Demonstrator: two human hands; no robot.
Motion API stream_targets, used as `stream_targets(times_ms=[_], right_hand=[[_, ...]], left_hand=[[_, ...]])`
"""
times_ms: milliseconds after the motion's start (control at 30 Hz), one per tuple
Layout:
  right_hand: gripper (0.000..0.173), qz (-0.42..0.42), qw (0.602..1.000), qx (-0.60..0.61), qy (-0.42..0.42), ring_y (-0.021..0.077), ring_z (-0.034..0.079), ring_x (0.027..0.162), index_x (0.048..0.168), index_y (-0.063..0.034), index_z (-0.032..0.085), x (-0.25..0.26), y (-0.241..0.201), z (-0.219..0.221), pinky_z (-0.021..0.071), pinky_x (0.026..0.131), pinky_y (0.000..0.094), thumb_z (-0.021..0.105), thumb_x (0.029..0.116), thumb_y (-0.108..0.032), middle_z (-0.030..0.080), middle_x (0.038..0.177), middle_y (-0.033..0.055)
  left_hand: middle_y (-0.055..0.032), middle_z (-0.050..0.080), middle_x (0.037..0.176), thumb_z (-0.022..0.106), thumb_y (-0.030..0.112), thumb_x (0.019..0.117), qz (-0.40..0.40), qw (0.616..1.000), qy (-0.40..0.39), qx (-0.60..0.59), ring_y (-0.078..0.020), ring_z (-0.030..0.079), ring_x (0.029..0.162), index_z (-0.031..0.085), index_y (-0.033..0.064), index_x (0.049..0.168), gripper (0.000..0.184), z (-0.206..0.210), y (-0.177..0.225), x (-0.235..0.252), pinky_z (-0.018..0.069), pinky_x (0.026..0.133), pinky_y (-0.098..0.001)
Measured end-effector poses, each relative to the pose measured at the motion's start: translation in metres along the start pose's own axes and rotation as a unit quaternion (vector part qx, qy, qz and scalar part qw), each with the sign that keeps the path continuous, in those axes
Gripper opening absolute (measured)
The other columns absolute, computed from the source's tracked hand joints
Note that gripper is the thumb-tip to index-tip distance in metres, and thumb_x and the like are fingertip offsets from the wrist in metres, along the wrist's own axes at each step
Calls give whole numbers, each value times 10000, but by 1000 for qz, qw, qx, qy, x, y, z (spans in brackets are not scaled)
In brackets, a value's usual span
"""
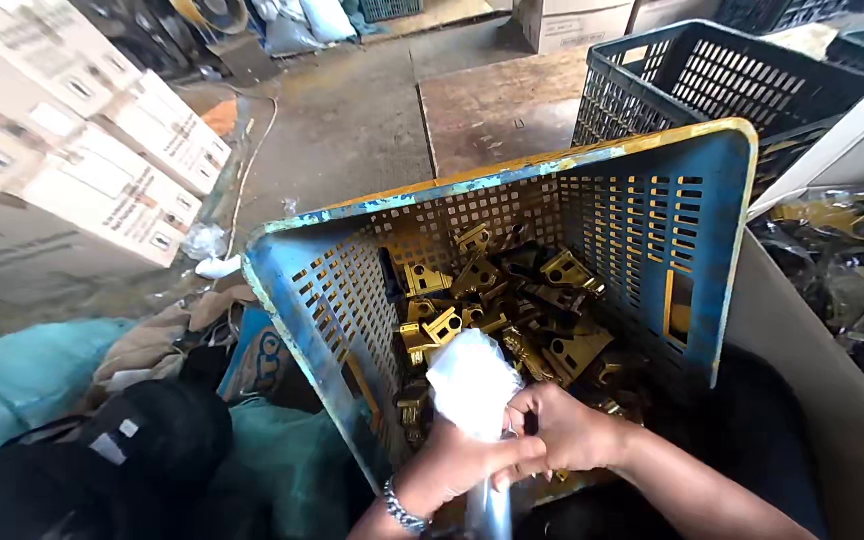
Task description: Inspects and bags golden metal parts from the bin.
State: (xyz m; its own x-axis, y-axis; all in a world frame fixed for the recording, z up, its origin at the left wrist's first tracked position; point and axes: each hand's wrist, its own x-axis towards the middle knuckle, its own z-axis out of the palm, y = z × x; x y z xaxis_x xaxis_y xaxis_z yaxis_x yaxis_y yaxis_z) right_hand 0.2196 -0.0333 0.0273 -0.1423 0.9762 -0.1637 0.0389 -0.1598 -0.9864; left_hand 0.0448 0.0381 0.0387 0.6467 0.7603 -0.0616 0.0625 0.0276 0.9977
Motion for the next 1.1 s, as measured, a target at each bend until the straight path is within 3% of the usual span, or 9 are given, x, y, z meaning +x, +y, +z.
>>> stream_targets(times_ms=[133, 233, 300, 433, 533, 633, 700, 933, 1100], right_hand=[[125, 46, 998, -5, -34, 53, 702, 716, 1045, 35, 686, -6, 3, -22, 617, 709, 242, 671, 959, -54, 721, 853, 13], [118, 43, 987, 148, 35, 94, 735, 818, 1056, -4, 662, -8, 14, -20, 633, 809, 291, 572, 984, 23, 742, 920, -11], [119, 24, 985, 163, 58, 74, 723, 756, 999, -26, 669, -8, 19, -8, 634, 747, 270, 610, 932, 53, 729, 864, -35], [38, 7, 985, 118, 129, 61, 696, 673, 950, -28, 679, -7, 31, -15, 619, 656, 251, 682, 915, -13, 717, 808, -31], [119, -12, 979, 68, 192, 22, 641, 596, 860, -75, 636, -5, 36, -20, 568, 580, 207, 754, 873, -85, 679, 732, -58], [22, -35, 997, 61, 24, 27, 682, 667, 916, 14, 670, -4, 29, -5, 601, 661, 221, 669, 911, -8, 707, 778, -9], [132, 3, 996, 64, -57, 50, 707, 780, 1053, 62, 673, 3, 22, -7, 610, 776, 247, 589, 989, -16, 723, 885, 28], [72, 67, 972, 201, 106, 94, 716, 709, 1039, -36, 571, 19, 24, -16, 619, 715, 266, 500, 1046, -36, 714, 801, -14], [175, -60, 998, 3, -22, 60, 699, 896, 1065, 29, 698, 25, 34, -33, 587, 854, 266, 578, 1003, -82, 737, 968, 29]], left_hand=[[77, 664, 772, 853, 29, 714, 24, 998, 40, 32, -6, 644, 732, 661, 42, 934, 292, -3, -19, 2, 562, 734, -190], [-3, 699, 848, 897, 37, 676, -50, 997, 61, -20, -87, 694, 795, 613, -20, 1066, 486, -1, -17, 3, 602, 790, -262], [1, 713, 893, 906, 6, 633, -64, 996, 61, -19, -72, 699, 852, 616, -17, 1084, 536, 4, -18, 1, 599, 829, -250], [35, 698, 831, 806, 44, 753, 51, 986, 121, 107, -14, 672, 800, 673, -5, 955, 247, -3, -31, 4, 577, 788, -201], [24, 702, 860, 818, 107, 772, 45, 988, 127, 76, -44, 682, 832, 661, 3, 983, 283, -7, -33, 3, 582, 808, -229], [30, 719, 903, 883, 39, 686, -28, 997, 76, -3, -43, 696, 869, 654, 4, 1047, 429, 6, -27, -5, 595, 843, -236], [28, 705, 826, 836, -33, 696, -28, 993, 109, -25, -53, 689, 788, 662, 18, 983, 340, 5, -32, -4, 599, 778, -239], [105, 633, 771, 713, -79, 729, 46, 979, 197, 4, 2, 628, 748, 618, 54, 951, 276, -5, -33, 4, 549, 745, -178], [-61, 725, 939, 756, 50, 759, 142, 949, 220, 177, 12, 680, 913, 654, -127, 1012, 325, -15, -54, -2, 564, 864, -176]])
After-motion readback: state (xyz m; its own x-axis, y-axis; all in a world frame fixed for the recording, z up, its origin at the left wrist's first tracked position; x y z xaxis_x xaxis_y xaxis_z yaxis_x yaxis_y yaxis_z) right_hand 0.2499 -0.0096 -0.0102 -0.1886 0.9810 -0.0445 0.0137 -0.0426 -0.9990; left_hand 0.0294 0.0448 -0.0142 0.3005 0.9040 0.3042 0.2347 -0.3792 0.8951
